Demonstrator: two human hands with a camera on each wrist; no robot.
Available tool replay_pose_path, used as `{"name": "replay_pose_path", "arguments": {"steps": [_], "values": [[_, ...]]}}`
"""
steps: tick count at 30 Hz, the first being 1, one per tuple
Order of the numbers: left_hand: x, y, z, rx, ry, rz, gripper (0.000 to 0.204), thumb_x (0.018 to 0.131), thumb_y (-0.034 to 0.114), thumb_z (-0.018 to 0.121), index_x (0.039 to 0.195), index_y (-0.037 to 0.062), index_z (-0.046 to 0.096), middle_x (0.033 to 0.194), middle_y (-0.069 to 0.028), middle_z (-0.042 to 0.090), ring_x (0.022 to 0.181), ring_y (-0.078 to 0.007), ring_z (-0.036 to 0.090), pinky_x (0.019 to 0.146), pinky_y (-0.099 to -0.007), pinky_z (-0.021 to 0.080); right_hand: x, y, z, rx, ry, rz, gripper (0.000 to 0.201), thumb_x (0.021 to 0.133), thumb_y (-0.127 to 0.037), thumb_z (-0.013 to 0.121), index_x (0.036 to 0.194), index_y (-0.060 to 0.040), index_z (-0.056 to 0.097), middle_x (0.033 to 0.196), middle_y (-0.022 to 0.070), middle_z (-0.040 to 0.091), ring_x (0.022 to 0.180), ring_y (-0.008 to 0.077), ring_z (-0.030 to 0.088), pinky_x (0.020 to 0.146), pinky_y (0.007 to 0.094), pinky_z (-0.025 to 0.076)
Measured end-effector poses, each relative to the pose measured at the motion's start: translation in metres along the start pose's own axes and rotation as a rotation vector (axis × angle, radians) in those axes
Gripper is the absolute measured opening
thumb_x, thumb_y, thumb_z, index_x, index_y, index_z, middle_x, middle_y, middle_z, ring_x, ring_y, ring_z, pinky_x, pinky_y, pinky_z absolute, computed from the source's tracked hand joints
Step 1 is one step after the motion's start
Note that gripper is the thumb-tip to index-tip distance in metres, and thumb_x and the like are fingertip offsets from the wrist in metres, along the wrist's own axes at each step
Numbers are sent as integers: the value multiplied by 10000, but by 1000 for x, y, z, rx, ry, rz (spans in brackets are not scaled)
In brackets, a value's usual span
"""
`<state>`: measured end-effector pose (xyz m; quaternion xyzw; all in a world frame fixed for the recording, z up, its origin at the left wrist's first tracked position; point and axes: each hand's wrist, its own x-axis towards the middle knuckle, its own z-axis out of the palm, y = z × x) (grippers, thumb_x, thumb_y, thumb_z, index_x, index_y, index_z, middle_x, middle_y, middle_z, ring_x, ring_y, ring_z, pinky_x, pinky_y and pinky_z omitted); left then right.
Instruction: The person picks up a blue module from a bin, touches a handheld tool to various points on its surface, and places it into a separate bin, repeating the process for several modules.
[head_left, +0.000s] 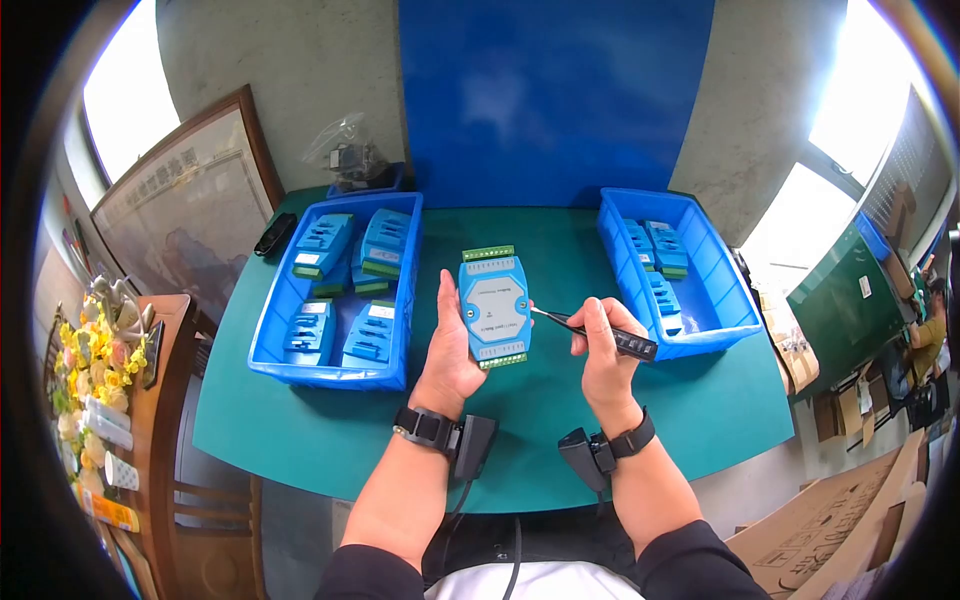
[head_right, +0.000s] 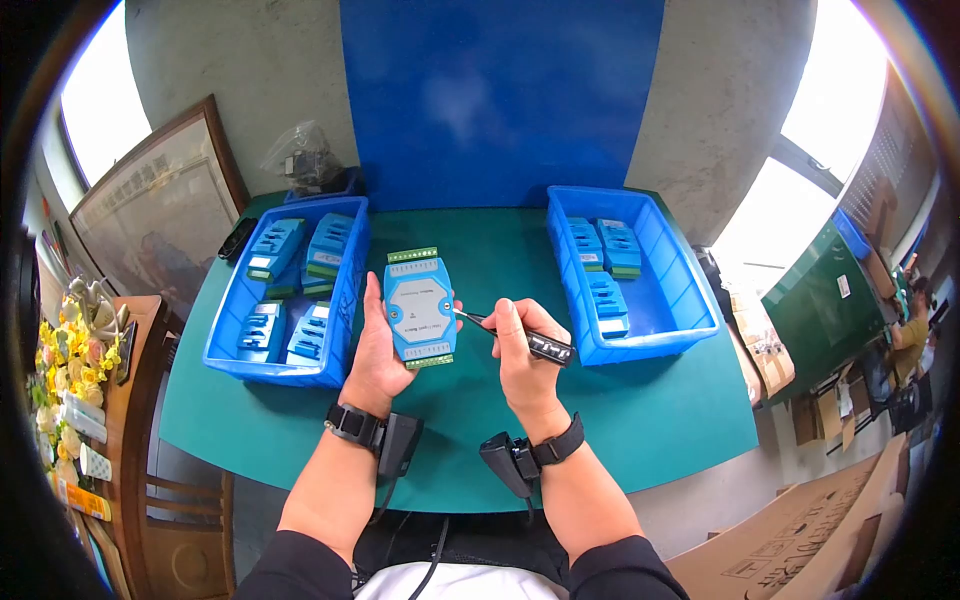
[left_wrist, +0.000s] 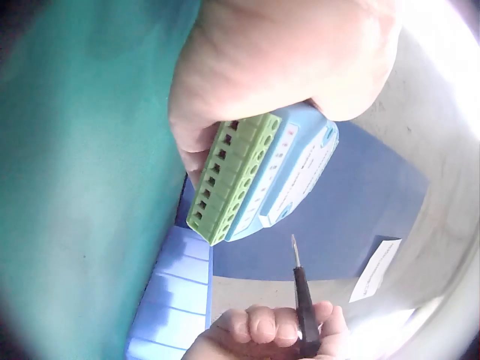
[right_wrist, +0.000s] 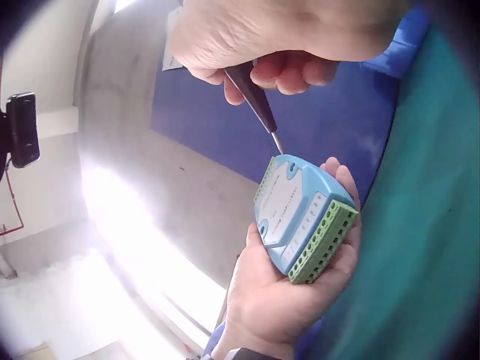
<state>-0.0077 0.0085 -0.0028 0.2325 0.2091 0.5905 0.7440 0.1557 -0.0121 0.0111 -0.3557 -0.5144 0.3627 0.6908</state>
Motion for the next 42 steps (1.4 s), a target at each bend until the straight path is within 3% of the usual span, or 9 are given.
{"name": "replay_pose_path", "arguments": {"steps": [8, 11, 15, 22, 27, 30, 33, 38, 42], "values": [[-1, -3, 5, 110, 92, -18, 646, 935, 606, 381, 1253, 60, 517, 1109, -136, 632, 995, -254, 630, 840, -367, 531, -3, -1, 0, -66, -63, 26, 263, 924, -180, 606, 730, -3, 626, 628, -3, 591, 512, 31, 475, 462, 200, 357], [0, -6, 2, 137, 50, -24, 617, 946, 586, 381, 1237, 61, 524, 1116, -113, 630, 994, -228, 629, 848, -347, 527, -5, 0, 2, 50, -169, 52, 256, 919, -186, 613, 742, -1, 632, 644, 4, 604, 525, 39, 495, 476, 200, 386], [-3, -10, 0, 221, -77, 2, 580, 959, 557, 385, 1222, 60, 527, 1105, -78, 629, 1002, -181, 623, 851, -321, 527, -8, -3, 7, -64, -310, 79, 233, 934, -134, 560, 776, 26, 622, 668, 50, 603, 568, 81, 560, 533, 211, 446], [-1, -12, 1, 260, -75, 8, 581, 961, 548, 389, 1212, 44, 533, 1106, -84, 629, 984, -172, 626, 848, -312, 524, -1, -1, -1, 197, -114, -20, 185, 939, -132, 570, 844, 20, 615, 708, 49, 623, 608, 79, 575, 536, 210, 451], [-1, -14, 0, 283, -151, 10, 568, 971, 526, 389, 1211, 33, 536, 1107, -83, 628, 977, -166, 627, 828, -311, 531, 0, -3, 2, 153, -140, -18, 170, 936, -145, 587, 903, 21, 609, 712, 61, 631, 617, 95, 585, 566, 218, 482], [-5, -11, 5, 306, -155, 5, 552, 976, 509, 394, 1216, 32, 536, 1107, -81, 628, 985, -165, 623, 830, -317, 529, 0, -3, 2, 104, -101, -19, 200, 950, -164, 548, 892, 22, 590, 694, 83, 614, 595, 143, 584, 551, 262, 490], [-4, -14, 1, 377, -139, 37, 552, 972, 507, 404, 1221, 33, 538, 1120, -87, 627, 997, -171, 622, 838, -329, 529, 1, -2, -3, 147, 7, -15, 215, 937, -161, 569, 833, 22, 615, 656, 59, 606, 562, 111, 567, 526, 235, 455], [-11, -7, 7, 175, -162, -24, 525, 920, 474, 550, 1234, 54, 523, 1129, -71, 620, 990, -162, 622, 824, -311, 532, 8, 0, -13, 184, 215, -9, 254, 934, -182, 564, 778, 12, 614, 608, 49, 582, 531, 100, 549, 492, 226, 409], [-11, -6, 3, 170, -242, -15, 597, 889, 500, 585, 1272, 53, 488, 1173, -83, 599, 1026, -183, 611, 842, -317, 527, 12, -6, -3, 39, 110, -53, 189, 903, -173, 644, 991, -7, 627, 819, 26, 628, 666, 84, 575, 578, 218, 460]]}}
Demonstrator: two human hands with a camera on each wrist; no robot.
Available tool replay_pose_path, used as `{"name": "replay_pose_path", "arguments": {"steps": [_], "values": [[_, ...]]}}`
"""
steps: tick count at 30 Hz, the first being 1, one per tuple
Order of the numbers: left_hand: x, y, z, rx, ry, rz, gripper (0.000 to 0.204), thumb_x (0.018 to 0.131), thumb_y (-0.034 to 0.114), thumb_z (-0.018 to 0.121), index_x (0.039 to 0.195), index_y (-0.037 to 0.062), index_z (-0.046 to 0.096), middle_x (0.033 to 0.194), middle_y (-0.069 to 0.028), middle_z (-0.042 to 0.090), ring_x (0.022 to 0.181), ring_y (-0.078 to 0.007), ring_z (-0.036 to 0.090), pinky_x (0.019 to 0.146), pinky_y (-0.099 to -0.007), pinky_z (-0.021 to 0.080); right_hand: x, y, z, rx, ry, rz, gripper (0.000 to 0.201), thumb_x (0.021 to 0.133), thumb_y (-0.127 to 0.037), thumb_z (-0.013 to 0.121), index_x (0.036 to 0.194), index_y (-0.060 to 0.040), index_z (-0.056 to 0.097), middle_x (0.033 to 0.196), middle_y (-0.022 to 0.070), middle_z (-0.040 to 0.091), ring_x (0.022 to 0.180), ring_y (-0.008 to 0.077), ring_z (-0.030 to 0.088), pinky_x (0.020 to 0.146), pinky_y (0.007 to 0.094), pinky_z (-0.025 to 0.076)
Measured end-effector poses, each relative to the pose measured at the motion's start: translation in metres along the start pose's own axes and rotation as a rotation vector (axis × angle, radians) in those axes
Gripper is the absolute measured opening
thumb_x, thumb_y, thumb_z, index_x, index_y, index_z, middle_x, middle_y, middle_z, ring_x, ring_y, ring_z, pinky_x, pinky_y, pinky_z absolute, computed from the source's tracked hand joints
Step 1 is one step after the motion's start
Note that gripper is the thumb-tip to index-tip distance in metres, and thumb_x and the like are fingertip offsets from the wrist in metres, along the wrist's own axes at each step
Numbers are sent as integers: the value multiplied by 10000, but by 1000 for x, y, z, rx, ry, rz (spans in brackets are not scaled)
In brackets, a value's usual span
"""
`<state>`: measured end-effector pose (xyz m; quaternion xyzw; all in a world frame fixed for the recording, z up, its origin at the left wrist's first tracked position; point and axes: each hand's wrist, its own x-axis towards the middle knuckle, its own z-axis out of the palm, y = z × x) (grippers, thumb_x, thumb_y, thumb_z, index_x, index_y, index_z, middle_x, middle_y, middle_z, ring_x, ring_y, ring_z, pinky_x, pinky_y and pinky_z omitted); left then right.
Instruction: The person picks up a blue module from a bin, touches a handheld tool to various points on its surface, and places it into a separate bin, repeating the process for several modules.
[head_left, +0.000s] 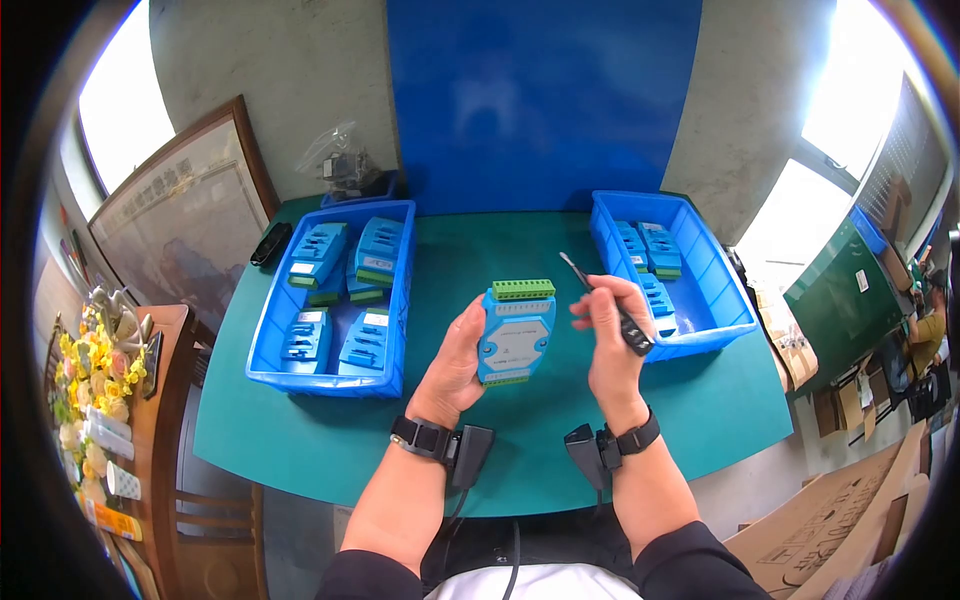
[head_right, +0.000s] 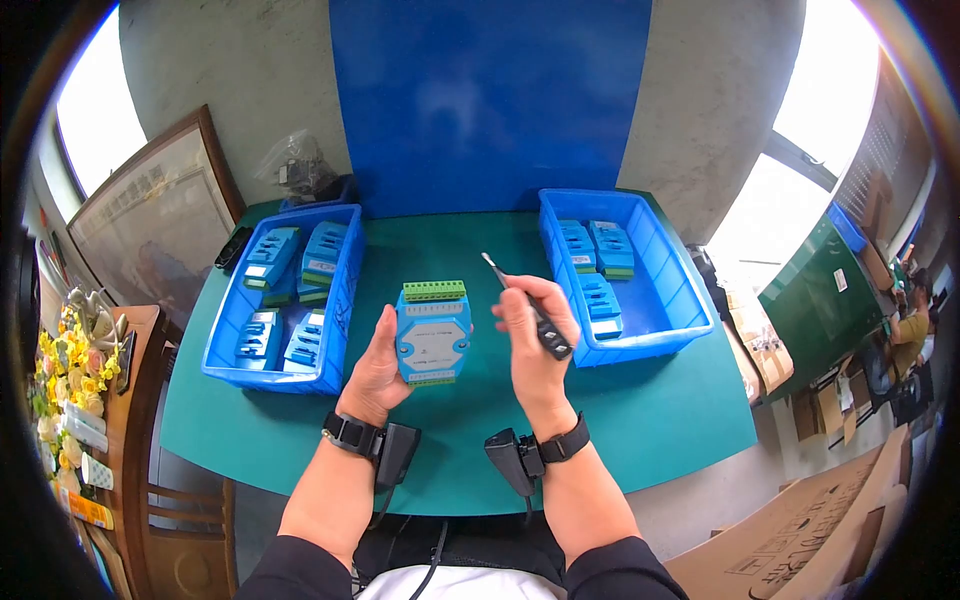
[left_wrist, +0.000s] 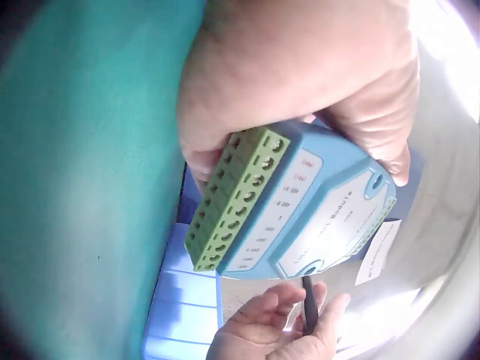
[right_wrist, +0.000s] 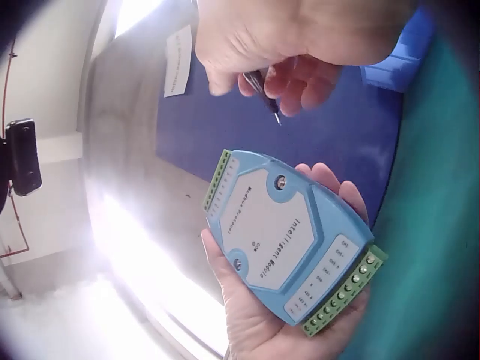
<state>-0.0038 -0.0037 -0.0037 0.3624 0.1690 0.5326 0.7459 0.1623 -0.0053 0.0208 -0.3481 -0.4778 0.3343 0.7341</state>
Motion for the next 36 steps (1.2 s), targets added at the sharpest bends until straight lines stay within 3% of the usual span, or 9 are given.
{"name": "replay_pose_path", "arguments": {"steps": [4, 9, 15, 18, 23, 28, 30, 33, 36], "values": [[0, -3, -2, 112, -29, 18, 601, 925, 537, 490, 1290, 59, 487, 1190, -97, 596, 1061, -210, 601, 893, -372, 508, -1, 4, -2, -88, -358, 121, 328, 855, -195, 714, 1113, -14, 621, 915, 4, 624, 814, 51, 547, 719, 199, 455], [2, -2, 0, 180, 45, 2, 581, 899, 439, 605, 1282, 30, 451, 1146, -88, 578, 1029, -167, 584, 868, -320, 501, 1, 3, -2, -199, -318, -57, 240, 855, -157, 698, 1056, -32, 656, 966, 76, 610, 843, 114, 561, 737, 248, 468], [1, -5, 4, 337, 289, 28, 564, 952, 474, 488, 1316, 46, 429, 1208, -75, 558, 1084, -206, 572, 969, -352, 446, 1, 3, 1, -414, -215, -438, 285, 770, -54, 737, 1048, -71, 671, 999, 95, 583, 873, 204, 570, 741, 294, 483], [2, 3, 7, -98, -51, -134, 490, 977, 411, 468, 1276, 22, 458, 1200, -90, 569, 1097, -225, 571, 982, -382, 445, -3, 4, 3, -446, -302, -464, 284, 773, -40, 730, 1048, -73, 671, 1002, 101, 589, 857, 207, 576, 727, 306, 491], [9, -4, 0, -87, 91, 80, 340, 961, 258, 522, 1191, 7, 515, 1166, -122, 588, 1106, -245, 573, 990, -398, 468, -6, 9, 2, -178, -210, -336, 207, 906, -154, 607, 1030, 7, 646, 981, 110, 620, 855, 174, 591, 717, 278, 484], [7, 0, -1, -124, 207, 120, 354, 889, 116, 617, 1192, 7, 472, 1182, -141, 560, 1134, -258, 559, 996, -394, 475, -9, -4, -7, 84, -236, 29, 365, 978, -253, 467, 881, 53, 639, 750, 123, 643, 622, 176, 642, 630, 291, 523], [7, -2, 2, -130, 250, 122, 407, 867, 75, 638, 1211, 11, 430, 1202, -146, 536, 1143, -264, 553, 987, -404, 482, -11, -1, -6, 134, -288, 82, 362, 975, -246, 474, 864, 54, 642, 758, 119, 648, 628, 170, 639, 603, 281, 524], [7, -3, 0, -144, 239, 124, 872, 795, 37, 708, 1376, -10, 60, 1265, -198, 413, 1175, -301, 512, 1004, -447, 454, -14, -5, -1, 88, -307, 103, 367, 964, -253, 507, 839, 62, 651, 771, 113, 656, 632, 167, 642, 577, 264, 523], [6, -1, 2, -148, 271, 110, 908, 779, 15, 711, 1390, -2, 39, 1263, -194, 405, 1189, -302, 499, 1001, -451, 457, -13, -6, -3, 79, -317, 115, 367, 959, -252, 526, 817, 58, 661, 761, 112, 658, 631, 164, 643, 573, 257, 523]]}}
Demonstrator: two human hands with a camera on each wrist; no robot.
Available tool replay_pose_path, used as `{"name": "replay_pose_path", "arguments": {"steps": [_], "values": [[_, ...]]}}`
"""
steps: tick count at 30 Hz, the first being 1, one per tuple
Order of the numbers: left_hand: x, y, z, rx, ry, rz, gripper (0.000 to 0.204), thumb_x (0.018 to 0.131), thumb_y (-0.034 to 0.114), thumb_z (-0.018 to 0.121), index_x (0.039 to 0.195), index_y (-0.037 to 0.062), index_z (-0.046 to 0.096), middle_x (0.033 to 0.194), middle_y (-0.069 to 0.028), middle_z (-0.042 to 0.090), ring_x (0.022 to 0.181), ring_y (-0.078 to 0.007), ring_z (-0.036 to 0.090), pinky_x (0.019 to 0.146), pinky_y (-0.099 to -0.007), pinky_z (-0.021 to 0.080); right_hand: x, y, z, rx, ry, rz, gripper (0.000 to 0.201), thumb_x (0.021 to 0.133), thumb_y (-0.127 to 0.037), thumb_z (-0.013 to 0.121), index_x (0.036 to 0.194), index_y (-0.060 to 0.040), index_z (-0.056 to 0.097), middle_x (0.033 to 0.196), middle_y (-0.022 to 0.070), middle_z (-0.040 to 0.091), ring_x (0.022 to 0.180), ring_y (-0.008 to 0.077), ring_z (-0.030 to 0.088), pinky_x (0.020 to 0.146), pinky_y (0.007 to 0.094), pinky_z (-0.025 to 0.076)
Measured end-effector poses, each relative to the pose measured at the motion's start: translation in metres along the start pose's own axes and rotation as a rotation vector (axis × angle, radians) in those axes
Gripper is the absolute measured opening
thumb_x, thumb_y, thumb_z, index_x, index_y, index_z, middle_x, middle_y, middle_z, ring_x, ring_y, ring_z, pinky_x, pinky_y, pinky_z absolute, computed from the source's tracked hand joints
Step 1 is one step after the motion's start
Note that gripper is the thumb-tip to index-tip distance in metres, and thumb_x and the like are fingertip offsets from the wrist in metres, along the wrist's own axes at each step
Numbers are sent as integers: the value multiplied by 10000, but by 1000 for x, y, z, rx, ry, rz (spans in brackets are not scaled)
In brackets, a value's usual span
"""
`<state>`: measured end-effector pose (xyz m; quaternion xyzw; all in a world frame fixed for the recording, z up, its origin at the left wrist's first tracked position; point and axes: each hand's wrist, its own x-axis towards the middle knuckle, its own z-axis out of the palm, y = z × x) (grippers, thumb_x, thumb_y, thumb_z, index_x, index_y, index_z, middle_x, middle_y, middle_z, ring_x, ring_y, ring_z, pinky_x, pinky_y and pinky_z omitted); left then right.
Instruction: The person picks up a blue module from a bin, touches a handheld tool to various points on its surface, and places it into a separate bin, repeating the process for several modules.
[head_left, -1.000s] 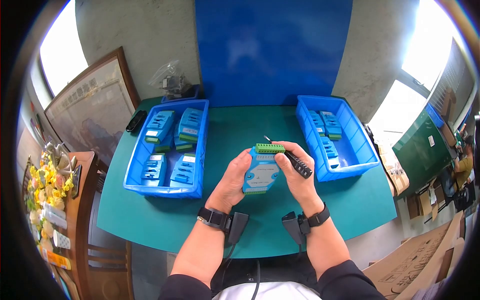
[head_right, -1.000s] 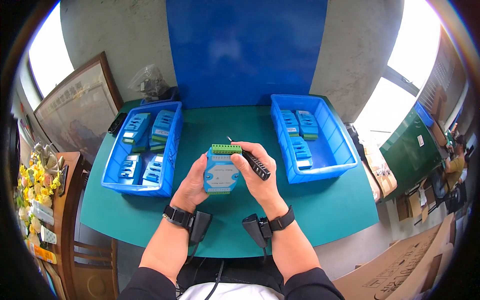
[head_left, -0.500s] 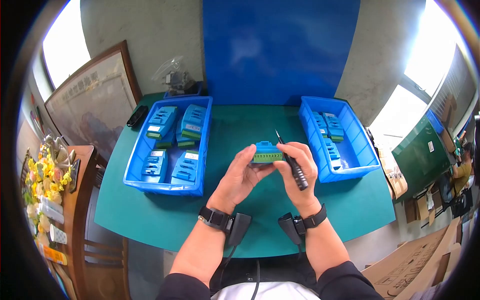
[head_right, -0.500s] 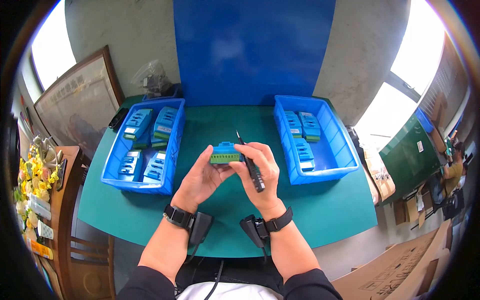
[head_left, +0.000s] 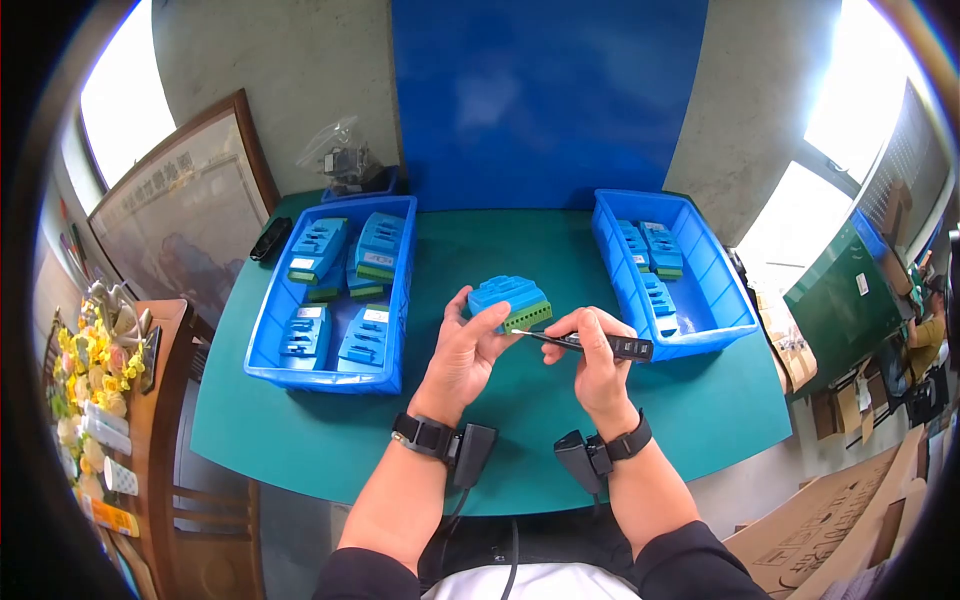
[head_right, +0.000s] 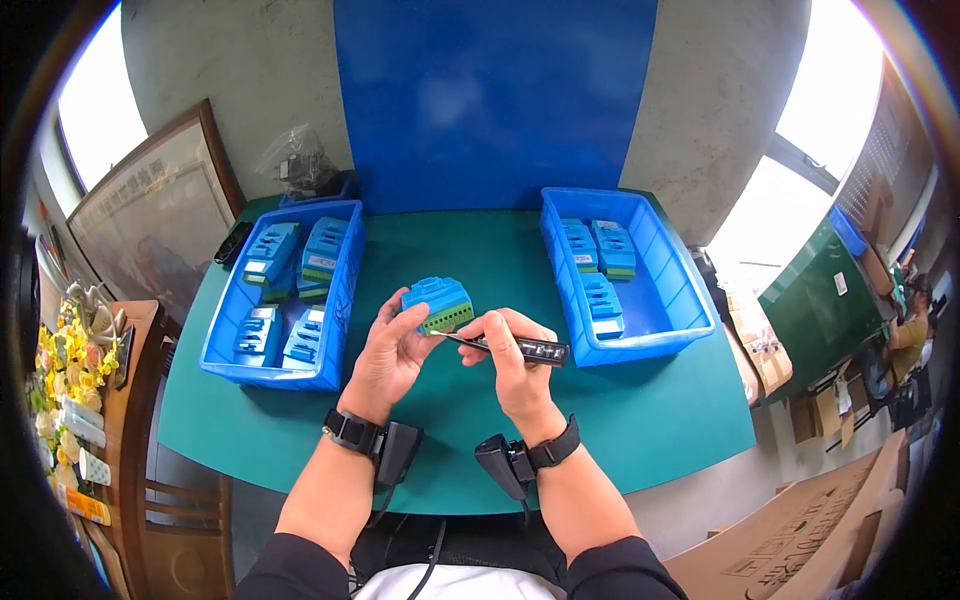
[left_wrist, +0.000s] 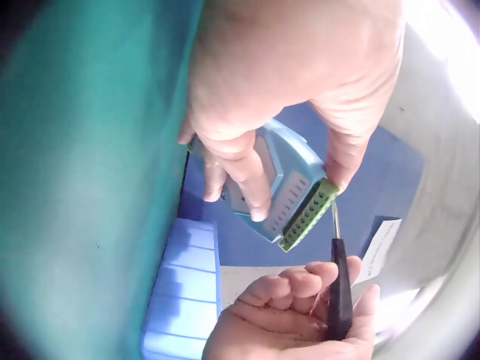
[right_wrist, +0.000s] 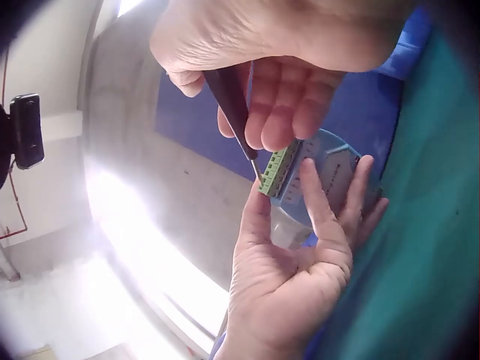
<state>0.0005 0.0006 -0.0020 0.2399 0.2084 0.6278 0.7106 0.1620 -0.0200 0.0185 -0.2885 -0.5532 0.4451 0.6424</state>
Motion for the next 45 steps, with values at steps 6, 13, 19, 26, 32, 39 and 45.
{"name": "replay_pose_path", "arguments": {"steps": [6, 13, 19, 26, 32, 39, 45], "values": [[-3, 1, 3, 77, 46, 36, 683, 782, 4, 692, 1323, 20, 275, 1254, -154, 451, 1180, -290, 516, 989, -422, 479, 1, 1, 0, 11, 118, 4, 351, 959, -240, 532, 804, 45, 664, 760, 105, 663, 606, 147, 629, 548, 246, 514], [-2, 7, -1, 27, 46, 48, 699, 785, -14, 682, 1338, 20, 256, 1274, -156, 436, 1202, -299, 497, 1019, -463, 443, 8, 5, -9, -68, 314, -71, 304, 955, -226, 549, 831, 24, 668, 761, 75, 660, 630, 121, 625, 539, 237, 501], [0, -3, -3, 224, 50, 108, 810, 865, 98, 670, 1415, 56, 77, 1292, -146, 431, 1181, -280, 505, 987, -469, 443, 13, 14, 1, -392, 194, -286, 222, 864, -91, 676, 1064, -18, 615, 938, 65, 657, 814, 157, 636, 696, 262, 506], [-7, -2, 10, 142, -182, 71, 770, 912, 170, 618, 1459, 133, 78, 1332, -129, 365, 1200, -271, 481, 973, -490, 459, 10, 2, 3, -803, -5, -283, 413, 725, -149, 815, 1002, -53, 525, 890, 68, 571, 796, 108, 540, 669, 260, 452], [-11, -1, 18, 236, -333, 91, 681, 925, 208, 589, 1472, 189, 184, 1393, -120, 369, 1210, -300, 494, 960, -473, 480, 18, -2, -15, -464, 39, -28, 423, 694, -173, 819, 980, -69, 525, 900, 42, 527, 792, 141, 499, 694, 288, 435], [-15, 9, 15, 308, -171, 38, 754, 896, 297, 623, 1485, 173, 169, 1313, -180, 427, 1089, -296, 575, 844, -413, 544, 43, -48, -92, -841, 355, -349, 381, 667, -126, 796, 926, -65, 524, 853, 47, 530, 757, 170, 505, 695, 305, 424], [-9, 2, 10, 354, -65, 14, 717, 895, 331, 619, 1440, 71, 230, 1196, -167, 508, 997, -257, 603, 747, -348, 556, 48, -44, -153, -1618, 453, 189, 486, 629, -226, 821, 984, -129, 503, 985, 127, 564, 908, 342, 600, 790, 438, 467]]}}
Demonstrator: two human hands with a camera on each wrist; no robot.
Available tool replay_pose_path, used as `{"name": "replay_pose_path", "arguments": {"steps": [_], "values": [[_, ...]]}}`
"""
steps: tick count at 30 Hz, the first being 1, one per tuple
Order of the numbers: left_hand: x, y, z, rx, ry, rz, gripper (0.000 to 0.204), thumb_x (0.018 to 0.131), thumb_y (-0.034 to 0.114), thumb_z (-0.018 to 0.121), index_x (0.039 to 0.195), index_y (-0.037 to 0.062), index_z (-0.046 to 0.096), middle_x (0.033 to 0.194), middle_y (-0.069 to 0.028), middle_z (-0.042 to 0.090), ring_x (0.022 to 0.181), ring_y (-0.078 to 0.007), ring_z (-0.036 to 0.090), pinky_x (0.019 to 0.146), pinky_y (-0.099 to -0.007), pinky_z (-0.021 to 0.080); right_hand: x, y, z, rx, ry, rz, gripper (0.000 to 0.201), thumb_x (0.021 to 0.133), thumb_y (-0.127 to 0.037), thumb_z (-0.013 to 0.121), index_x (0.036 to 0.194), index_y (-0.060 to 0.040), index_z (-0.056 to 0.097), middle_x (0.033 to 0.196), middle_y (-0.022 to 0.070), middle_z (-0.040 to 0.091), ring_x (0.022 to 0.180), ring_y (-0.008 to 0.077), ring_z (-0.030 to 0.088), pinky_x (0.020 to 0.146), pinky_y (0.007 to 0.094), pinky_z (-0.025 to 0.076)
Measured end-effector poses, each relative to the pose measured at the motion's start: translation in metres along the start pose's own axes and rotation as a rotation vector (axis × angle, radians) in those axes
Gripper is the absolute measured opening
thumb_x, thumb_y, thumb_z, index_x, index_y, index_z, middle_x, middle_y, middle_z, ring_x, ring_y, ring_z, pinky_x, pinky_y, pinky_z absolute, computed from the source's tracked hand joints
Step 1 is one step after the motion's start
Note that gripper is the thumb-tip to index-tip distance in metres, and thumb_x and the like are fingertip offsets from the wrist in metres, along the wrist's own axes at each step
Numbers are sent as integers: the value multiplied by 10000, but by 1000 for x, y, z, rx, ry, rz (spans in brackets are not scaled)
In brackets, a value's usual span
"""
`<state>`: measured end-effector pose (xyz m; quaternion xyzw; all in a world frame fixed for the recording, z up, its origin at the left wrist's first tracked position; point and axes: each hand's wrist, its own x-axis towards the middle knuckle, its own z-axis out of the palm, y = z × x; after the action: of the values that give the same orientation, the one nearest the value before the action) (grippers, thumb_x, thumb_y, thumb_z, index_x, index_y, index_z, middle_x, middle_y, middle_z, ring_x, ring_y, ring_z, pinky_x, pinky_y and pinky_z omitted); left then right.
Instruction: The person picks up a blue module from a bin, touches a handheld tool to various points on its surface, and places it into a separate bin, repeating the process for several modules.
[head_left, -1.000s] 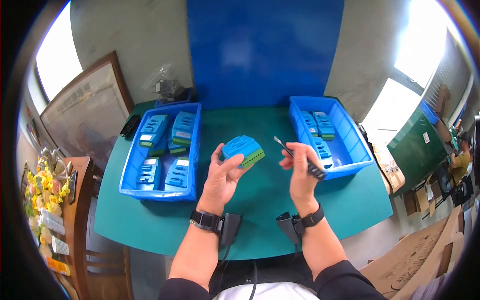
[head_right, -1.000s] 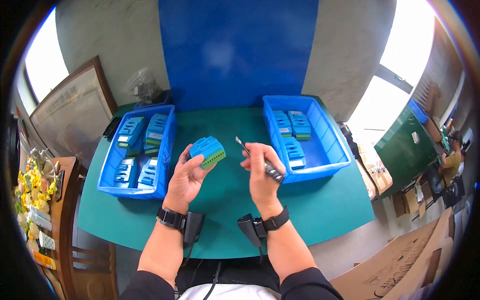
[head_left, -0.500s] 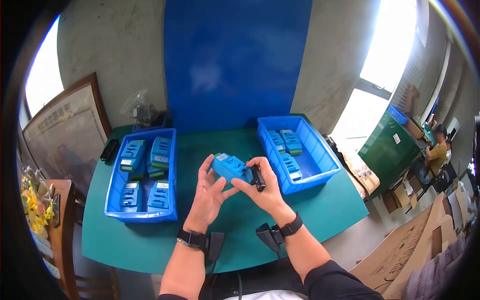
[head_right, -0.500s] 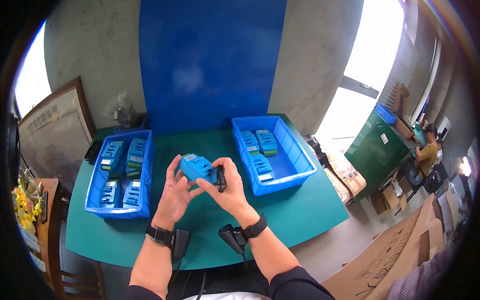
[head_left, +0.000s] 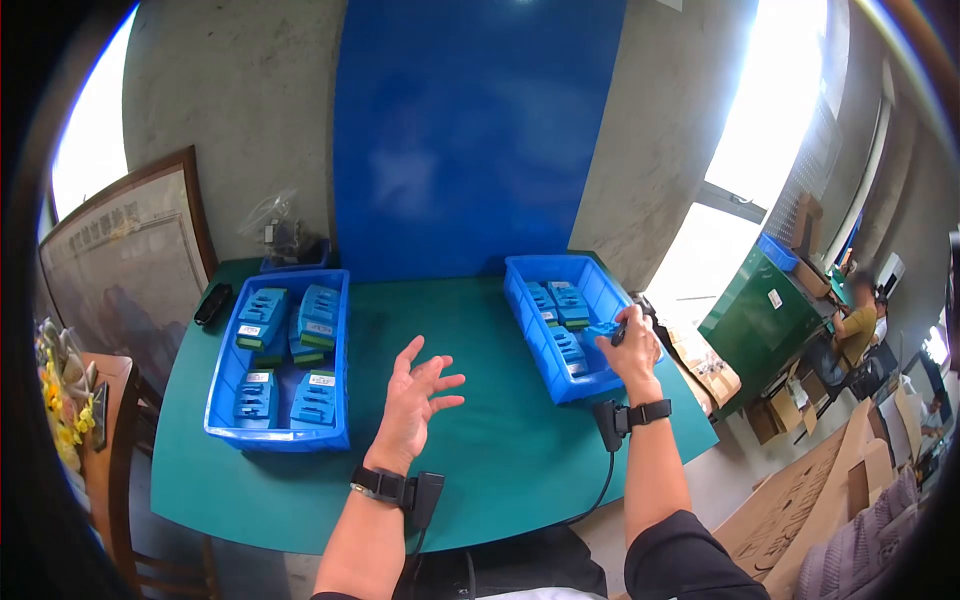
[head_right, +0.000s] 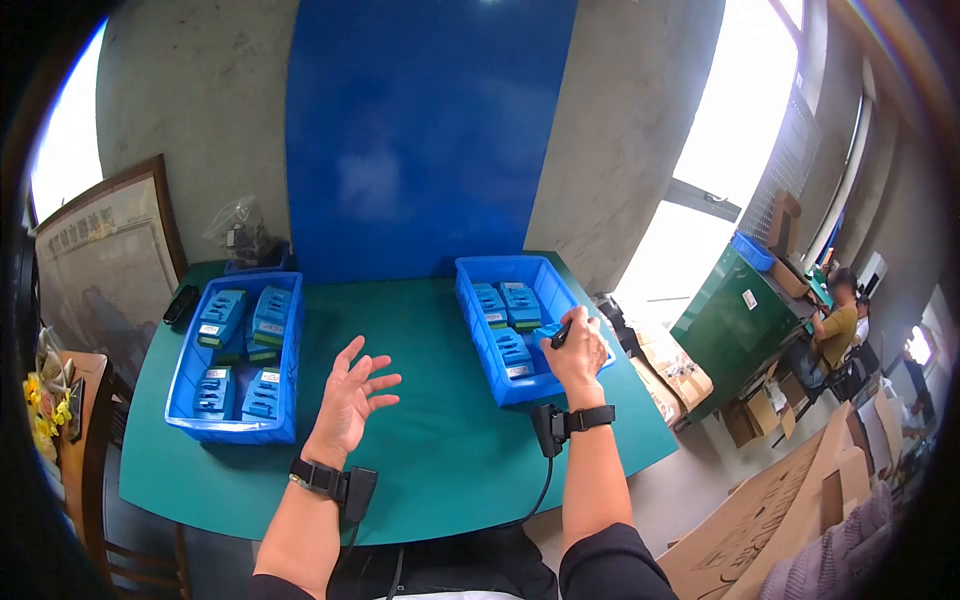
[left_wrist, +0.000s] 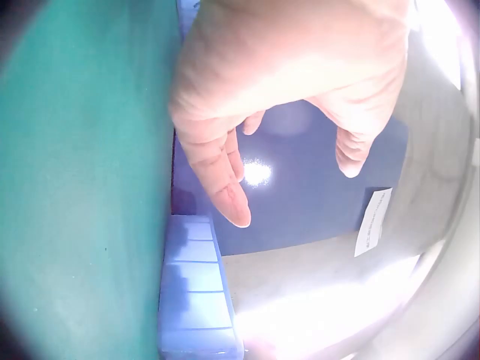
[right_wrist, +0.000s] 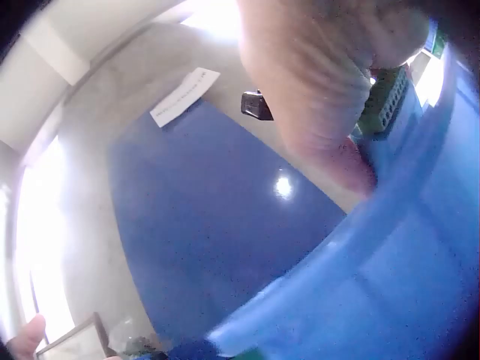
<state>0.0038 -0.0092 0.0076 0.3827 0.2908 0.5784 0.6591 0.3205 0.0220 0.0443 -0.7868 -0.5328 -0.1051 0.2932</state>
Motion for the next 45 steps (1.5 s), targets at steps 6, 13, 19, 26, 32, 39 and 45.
{"name": "replay_pose_path", "arguments": {"steps": [6, 13, 19, 26, 32, 39, 45], "values": [[1, 2, -4, -49, 54, -51, 626, 885, 302, 637, 1351, 10, 338, 1152, -149, 524, 970, -228, 603, 734, -320, 544, 2, 12, 11, -7, -184, 39, 491, 633, -261, 822, 998, -132, 521, 1004, 133, 580, 948, 328, 597, 808, 424, 465], [6, -7, -6, 33, 34, -109, 486, 876, 314, 653, 1223, 21, 482, 1085, -105, 567, 914, -194, 611, 740, -317, 537, -30, -39, -1, 433, 330, -397, 241, 777, -102, 680, 964, -65, 532, 912, 143, 555, 818, 329, 574, 725, 406, 459], [3, -4, -6, 103, 19, -127, 435, 899, 304, 631, 1227, 56, 490, 1098, -84, 576, 920, -177, 607, 765, -315, 523, -92, -132, 47, 1094, -10, -418, 130, 788, 40, 616, 879, -21, 547, 827, 130, 599, 735, 282, 616, 654, 337, 483], [-6, 11, 1, 6, 16, -33, 378, 918, 270, 600, 1214, 54, 507, 1091, -82, 583, 920, -180, 612, 766, -318, 524, -107, -117, 71, 1021, -99, -454, 129, 780, 28, 606, 883, -33, 558, 797, 117, 597, 712, 262, 613, 658, 340, 485], [14, 85, -3, -125, 173, 59, 240, 907, 242, 601, 1065, 61, 593, 952, -62, 626, 865, -188, 617, 715, -308, 528, -99, -108, 83, 1120, -47, -269, 120, 775, 39, 583, 865, -35, 559, 695, 67, 553, 586, 153, 532, 568, 281, 439], [82, 137, -89, 465, 856, -34, 225, 829, 181, 685, 1005, 50, 632, 902, -38, 597, 757, -171, 545, 686, -278, 480, -99, -113, 83, 1155, -59, -319, 136, 760, 54, 583, 859, -35, 551, 689, 74, 544, 579, 178, 534, 562, 291, 436], [84, 115, -101, 821, 836, -269, 294, 775, 155, 742, 1008, 7, 641, 987, -82, 620, 874, -218, 602, 689, -344, 545, -98, -112, 80, 1155, -60, -330, 126, 766, 48, 578, 863, -30, 559, 673, 51, 541, 580, 133, 518, 559, 270, 428]]}}
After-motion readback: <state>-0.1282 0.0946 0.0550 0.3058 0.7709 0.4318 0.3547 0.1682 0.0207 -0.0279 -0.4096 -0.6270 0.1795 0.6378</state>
